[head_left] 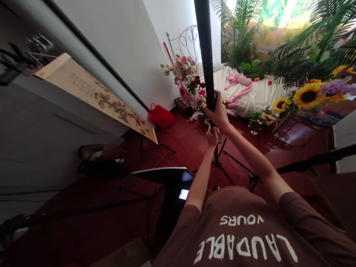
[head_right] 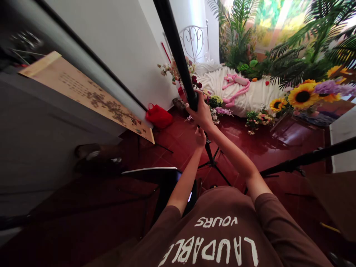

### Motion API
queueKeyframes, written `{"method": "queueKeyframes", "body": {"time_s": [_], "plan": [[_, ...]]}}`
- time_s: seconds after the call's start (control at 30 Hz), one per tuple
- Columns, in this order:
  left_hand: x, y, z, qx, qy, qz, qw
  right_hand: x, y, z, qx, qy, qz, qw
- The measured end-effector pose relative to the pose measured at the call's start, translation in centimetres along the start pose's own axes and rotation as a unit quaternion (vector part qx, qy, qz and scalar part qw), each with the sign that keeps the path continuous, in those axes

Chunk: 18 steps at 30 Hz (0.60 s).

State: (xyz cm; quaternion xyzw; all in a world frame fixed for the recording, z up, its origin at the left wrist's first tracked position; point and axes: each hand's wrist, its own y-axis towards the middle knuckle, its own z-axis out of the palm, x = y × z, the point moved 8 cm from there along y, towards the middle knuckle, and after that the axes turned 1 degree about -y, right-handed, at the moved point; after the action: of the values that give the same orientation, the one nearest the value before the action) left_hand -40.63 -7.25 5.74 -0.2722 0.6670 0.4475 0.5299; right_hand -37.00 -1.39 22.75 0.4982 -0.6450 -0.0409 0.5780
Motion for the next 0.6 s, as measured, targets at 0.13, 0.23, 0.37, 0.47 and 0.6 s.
{"method": "queueKeyframes", "body": {"time_s": [0.13, 0.23, 0.37, 0.47, 0.6], "plan": [[-0.3, 0.3, 0.0, -0.008, -0.004, 0.000, 1.000, -2.9, -2.0, 0.8, 0.013, -0.009, 0.055, 0.998], [0.0, 0.8, 0.4, 0.021, -0.019, 0.003, 1.000, -5.5, -5.0, 1.5, 0.017, -0.010, 0.103, 0.994], [1.4, 1.2, 0.6, 0.041, -0.028, -0.008, 0.999, -7.6, -7.7, 2.4, 0.016, -0.005, 0.141, 0.990], [2.2, 1.1, 0.6, 0.040, -0.029, -0.013, 0.999, -8.0, -7.4, 2.4, 0.029, -0.017, 0.138, 0.990], [2.7, 0.9, 0.8, 0.050, -0.033, -0.020, 0.998, -7.4, -7.0, 2.1, 0.101, -0.011, 0.085, 0.991]]}}
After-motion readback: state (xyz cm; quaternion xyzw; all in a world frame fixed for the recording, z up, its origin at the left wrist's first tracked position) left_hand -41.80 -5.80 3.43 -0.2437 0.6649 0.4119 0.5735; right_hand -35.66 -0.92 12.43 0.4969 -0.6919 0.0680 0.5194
